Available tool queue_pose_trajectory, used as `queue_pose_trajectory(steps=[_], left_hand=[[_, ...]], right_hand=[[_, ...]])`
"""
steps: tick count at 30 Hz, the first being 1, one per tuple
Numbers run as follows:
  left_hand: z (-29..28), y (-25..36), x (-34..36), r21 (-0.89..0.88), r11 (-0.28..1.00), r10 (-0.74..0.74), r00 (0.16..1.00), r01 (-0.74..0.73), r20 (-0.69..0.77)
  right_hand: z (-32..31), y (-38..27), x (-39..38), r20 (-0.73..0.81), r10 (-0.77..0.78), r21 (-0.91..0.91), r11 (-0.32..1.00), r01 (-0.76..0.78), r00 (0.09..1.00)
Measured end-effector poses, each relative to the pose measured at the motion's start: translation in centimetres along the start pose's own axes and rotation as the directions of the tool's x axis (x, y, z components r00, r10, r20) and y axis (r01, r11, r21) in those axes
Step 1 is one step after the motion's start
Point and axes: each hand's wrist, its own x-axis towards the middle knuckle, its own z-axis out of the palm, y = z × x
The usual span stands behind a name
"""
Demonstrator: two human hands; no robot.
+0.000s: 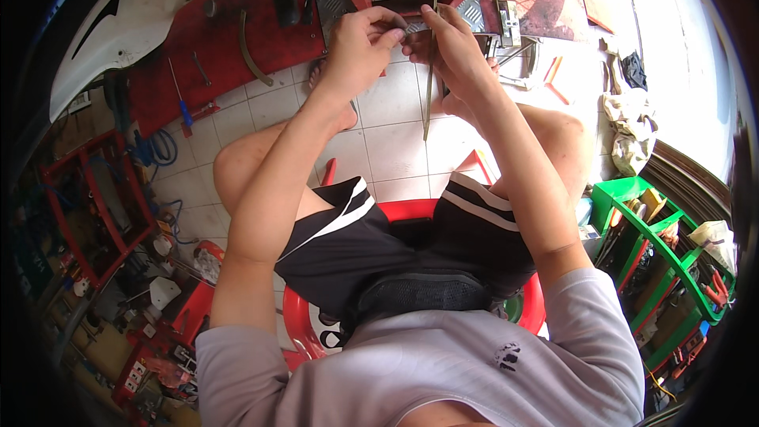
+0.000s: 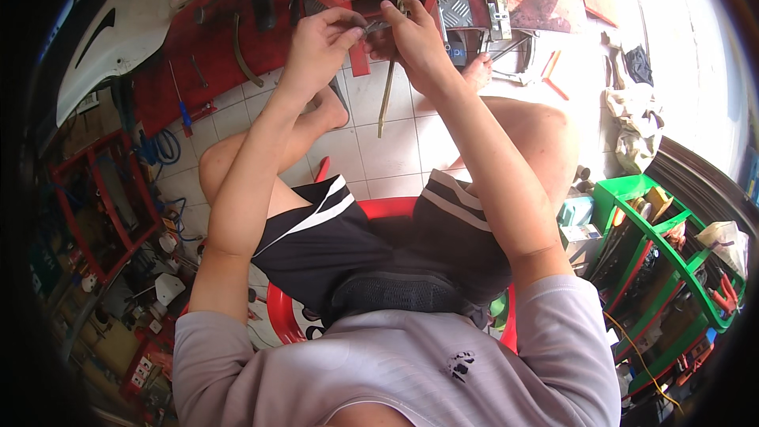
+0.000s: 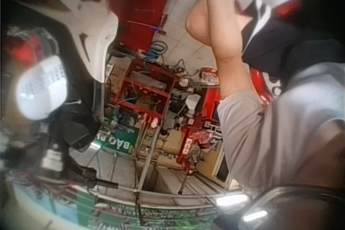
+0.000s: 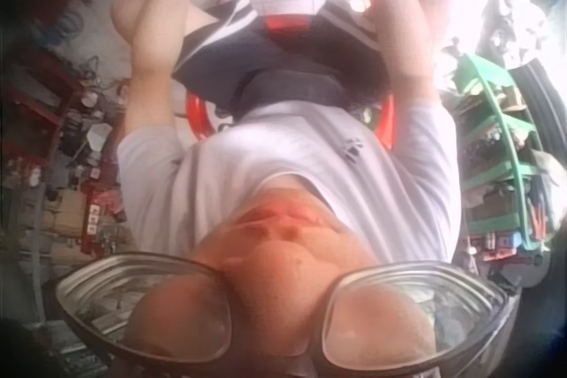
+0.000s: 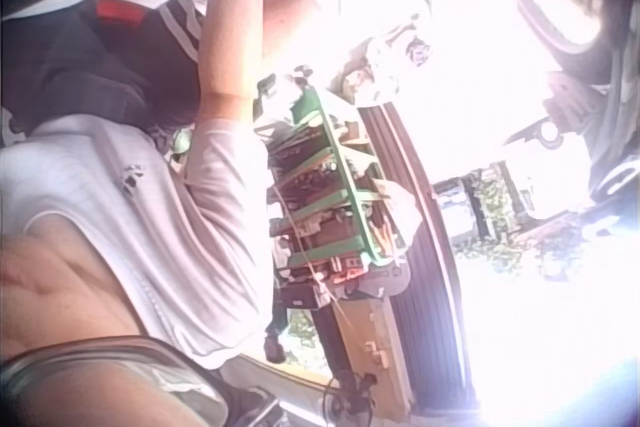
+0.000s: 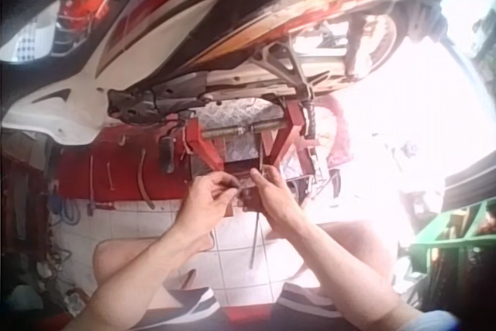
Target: The person sits on a low stool and uses both hands to manipulate curved metal brake shoes and small fasteners. They repeatedly align the metal pieces, insert fasteners, and adjust the assembly while working over a red metal stand in a workshop.
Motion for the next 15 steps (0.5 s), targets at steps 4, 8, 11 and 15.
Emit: queue_pose_trajectory(steps=[4,8,11,15], left_hand=[[-1.7,0.0,0.9,-0.117,0.993,-0.033,0.994,0.020,-0.103],[-3.2,0.6,0.9,-0.142,0.980,-0.152,0.985,0.140,-0.079],[-3.6,0.7,1.1,-0.171,0.973,-0.171,0.982,0.156,-0.079],[-3.7,0.9,1.1,-0.186,0.970,-0.179,0.979,0.159,-0.102]], right_hand=[[-0.3,-0.1,-0.2,-0.007,0.055,-0.228,0.972,-0.055,0.998],[0.3,-0.4,-0.5,-0.083,0.073,-0.525,0.845,-0.106,0.994],[1.0,-0.6,-1.3,-0.107,-0.011,-0.662,0.746,-0.063,0.994],[0.7,-0.6,-1.2,-0.107,-0.079,-0.729,0.684,-0.024,0.991]])
